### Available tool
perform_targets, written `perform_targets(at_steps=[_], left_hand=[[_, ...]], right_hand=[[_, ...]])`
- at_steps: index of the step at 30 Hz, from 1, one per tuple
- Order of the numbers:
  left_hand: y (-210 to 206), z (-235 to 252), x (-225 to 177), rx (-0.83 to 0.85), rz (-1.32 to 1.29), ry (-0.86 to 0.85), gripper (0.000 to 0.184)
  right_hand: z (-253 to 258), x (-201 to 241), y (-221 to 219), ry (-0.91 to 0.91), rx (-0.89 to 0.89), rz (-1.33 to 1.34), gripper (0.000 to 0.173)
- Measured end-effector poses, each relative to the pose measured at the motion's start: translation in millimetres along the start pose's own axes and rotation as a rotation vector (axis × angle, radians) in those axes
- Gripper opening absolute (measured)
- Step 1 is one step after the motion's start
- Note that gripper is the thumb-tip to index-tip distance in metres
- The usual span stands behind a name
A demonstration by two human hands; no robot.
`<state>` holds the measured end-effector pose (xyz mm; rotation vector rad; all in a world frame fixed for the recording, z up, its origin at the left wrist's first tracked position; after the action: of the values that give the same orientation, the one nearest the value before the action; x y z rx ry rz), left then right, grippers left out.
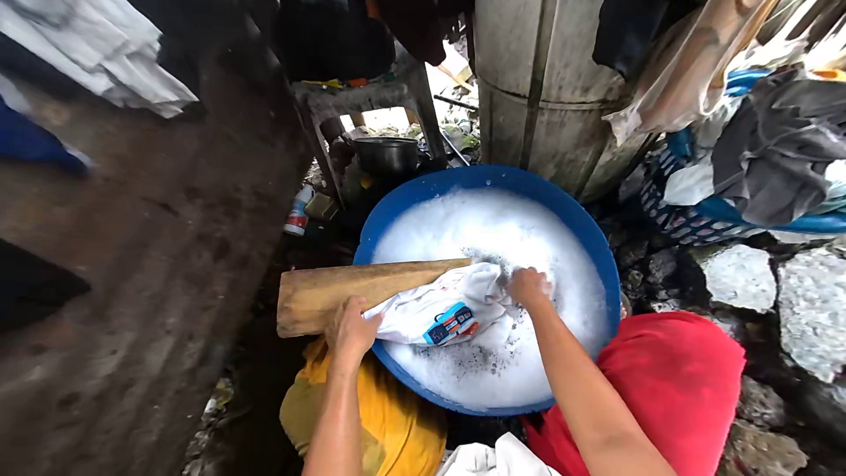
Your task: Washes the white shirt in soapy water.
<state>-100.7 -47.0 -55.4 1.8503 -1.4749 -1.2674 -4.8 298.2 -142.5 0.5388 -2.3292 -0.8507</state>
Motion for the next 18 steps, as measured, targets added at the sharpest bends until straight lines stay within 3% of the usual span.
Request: perform_targets(at_steps=[2, 4, 7, 13, 15, 18], left_hand=[[-4.6, 4.2, -7.4, -0.016, -0.016, -0.018, 0.059], [-17.2, 15.5, -15.2, -0.007, 0.04, -0.065, 0.055], [-30.4, 33.8, -23.3, -0.108, 0.14, -0.177, 0.035], [-27.5, 43.6, -15.0, -0.384, 0.159, -0.142, 0.032], [-29.0, 35.7, -10.5, -0.447, 0.163, -0.199, 0.031], [-35.4, 21.9, 2.6, -0.521, 0.152, -0.254, 0.033]], right_hand=[[6.5, -17.3, 16.1, -0.015, -0.163, 0.15, 0.052], [12.6, -40.7, 19.2, -0.111, -0.207, 0.235, 0.063], [10.7, -63.1, 1.8, -0.223, -0.11, 0.291, 0.063], [6.1, -63.5, -25.7, -0.241, -0.043, 0.509, 0.053], [15.9, -56.5, -16.7, -0.237, -0.135, 0.481, 0.051], [32.4, -46.4, 11.8, -0.159, -0.348, 0.443, 0.073]])
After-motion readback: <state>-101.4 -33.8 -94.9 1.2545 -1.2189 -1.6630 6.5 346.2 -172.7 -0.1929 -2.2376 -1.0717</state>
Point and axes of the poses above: each hand's wrist, its own z-axis towards the middle knuckle, its own y-axis out of the back of the hand, x = y × z, the point moved 7 cm from there along z, towards the middle knuckle, and after that the axes turned 10 degrees about x, right-handed, at the moved point
